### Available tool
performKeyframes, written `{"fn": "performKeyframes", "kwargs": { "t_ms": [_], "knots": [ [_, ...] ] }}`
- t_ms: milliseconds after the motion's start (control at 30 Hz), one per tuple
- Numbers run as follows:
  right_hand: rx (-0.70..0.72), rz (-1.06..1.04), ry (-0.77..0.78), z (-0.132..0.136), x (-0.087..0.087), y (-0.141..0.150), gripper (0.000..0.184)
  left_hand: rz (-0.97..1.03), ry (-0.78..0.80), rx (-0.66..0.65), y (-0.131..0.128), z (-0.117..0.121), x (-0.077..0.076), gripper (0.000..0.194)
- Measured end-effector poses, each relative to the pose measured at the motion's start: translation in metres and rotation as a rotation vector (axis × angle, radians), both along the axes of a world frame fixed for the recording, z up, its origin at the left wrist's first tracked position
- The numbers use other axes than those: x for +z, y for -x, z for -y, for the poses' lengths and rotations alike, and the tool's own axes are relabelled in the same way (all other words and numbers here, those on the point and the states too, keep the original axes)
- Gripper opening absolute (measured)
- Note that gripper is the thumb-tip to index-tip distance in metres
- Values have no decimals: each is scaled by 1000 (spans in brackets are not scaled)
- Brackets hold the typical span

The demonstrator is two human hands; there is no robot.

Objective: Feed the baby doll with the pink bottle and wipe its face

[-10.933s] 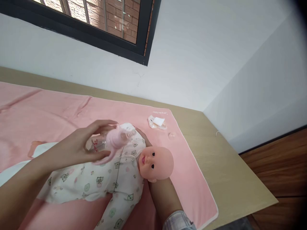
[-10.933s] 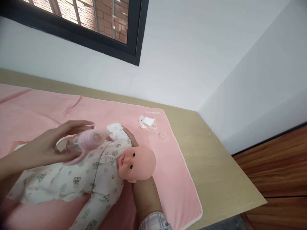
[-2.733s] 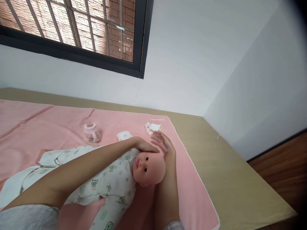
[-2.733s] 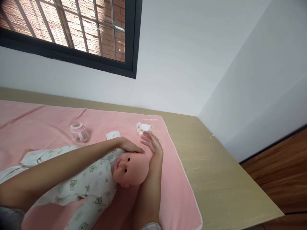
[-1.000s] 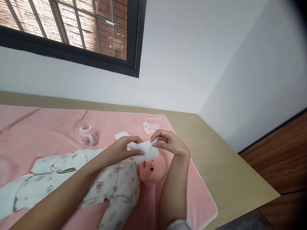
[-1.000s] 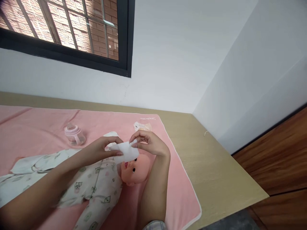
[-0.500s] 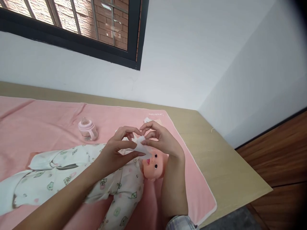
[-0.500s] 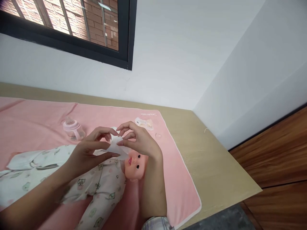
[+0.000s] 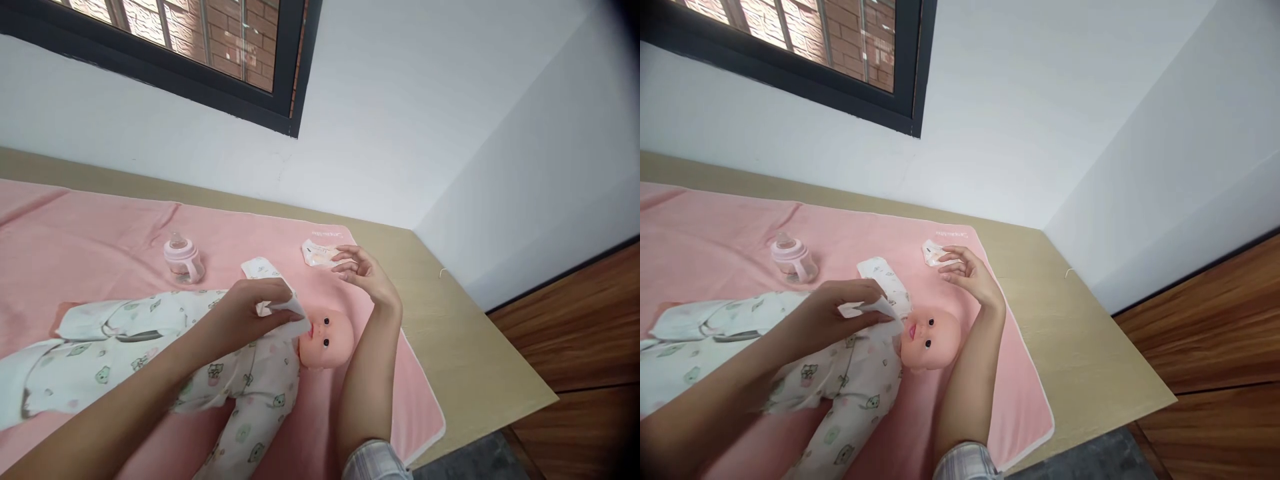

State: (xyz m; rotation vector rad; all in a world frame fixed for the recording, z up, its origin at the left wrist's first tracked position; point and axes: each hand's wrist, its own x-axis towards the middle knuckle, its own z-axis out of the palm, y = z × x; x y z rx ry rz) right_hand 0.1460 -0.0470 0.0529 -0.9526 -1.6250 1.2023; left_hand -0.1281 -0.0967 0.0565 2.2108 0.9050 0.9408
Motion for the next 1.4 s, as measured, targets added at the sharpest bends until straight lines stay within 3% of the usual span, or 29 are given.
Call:
{"fn": "performKeyframes", "kwargs": {
  "t_ms": [100, 233, 367, 767, 1400],
  "knots": [
    [-17, -104, 98, -28, -44, -16, 51, -121, 124, -88, -5, -2, -7, 28],
    [-31, -276, 272, -53, -104, -18, 51, -259, 209, -113, -13, -3, -18, 27],
    [-29, -347, 409, -64, -135, -12, 48, -332, 230, -117, -21, -2, -24, 19],
    [-163, -483, 419, -69, -139, -2, 43, -337, 11, -124, -31, 8, -34, 20],
    [-208, -520, 424, -73, -141, 1, 40, -401, 4, -44, -25, 6, -26, 21]
  ]
}}
